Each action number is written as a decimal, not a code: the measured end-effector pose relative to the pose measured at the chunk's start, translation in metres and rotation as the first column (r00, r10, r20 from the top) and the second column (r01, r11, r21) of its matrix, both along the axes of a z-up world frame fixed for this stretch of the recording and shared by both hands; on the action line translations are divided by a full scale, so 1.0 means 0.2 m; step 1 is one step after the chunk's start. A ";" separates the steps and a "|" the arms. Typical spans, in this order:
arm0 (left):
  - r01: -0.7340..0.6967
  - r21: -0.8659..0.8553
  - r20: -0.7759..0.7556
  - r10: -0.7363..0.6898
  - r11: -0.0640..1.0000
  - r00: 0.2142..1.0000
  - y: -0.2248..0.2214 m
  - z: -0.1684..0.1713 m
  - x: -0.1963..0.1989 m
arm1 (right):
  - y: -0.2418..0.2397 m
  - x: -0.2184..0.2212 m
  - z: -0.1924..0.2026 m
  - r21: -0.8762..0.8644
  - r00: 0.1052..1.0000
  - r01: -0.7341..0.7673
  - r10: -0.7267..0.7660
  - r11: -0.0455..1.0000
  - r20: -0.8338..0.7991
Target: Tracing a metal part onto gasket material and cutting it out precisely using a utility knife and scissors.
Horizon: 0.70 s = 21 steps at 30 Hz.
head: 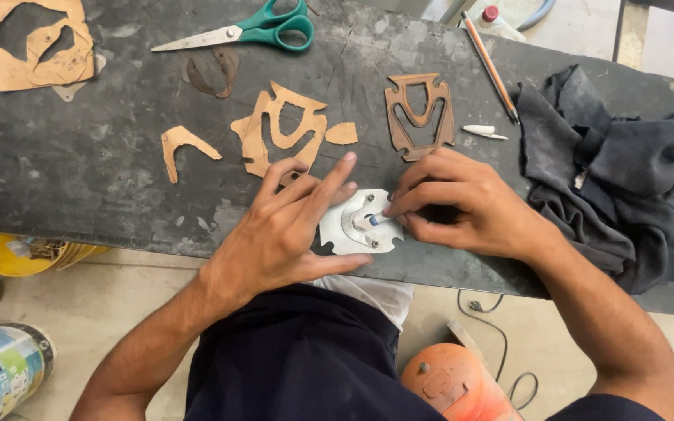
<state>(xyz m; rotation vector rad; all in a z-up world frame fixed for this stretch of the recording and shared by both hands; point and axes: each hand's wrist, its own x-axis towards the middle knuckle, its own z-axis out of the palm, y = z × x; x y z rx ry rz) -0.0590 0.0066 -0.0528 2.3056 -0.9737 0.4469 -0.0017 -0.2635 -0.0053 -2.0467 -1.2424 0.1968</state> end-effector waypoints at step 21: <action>0.004 0.005 0.013 -0.004 1.000 1.000 0.00 0.01 0.01 | -0.01 -0.01 -0.01 -0.076 0.993 0.031 -0.022 0.997 0.112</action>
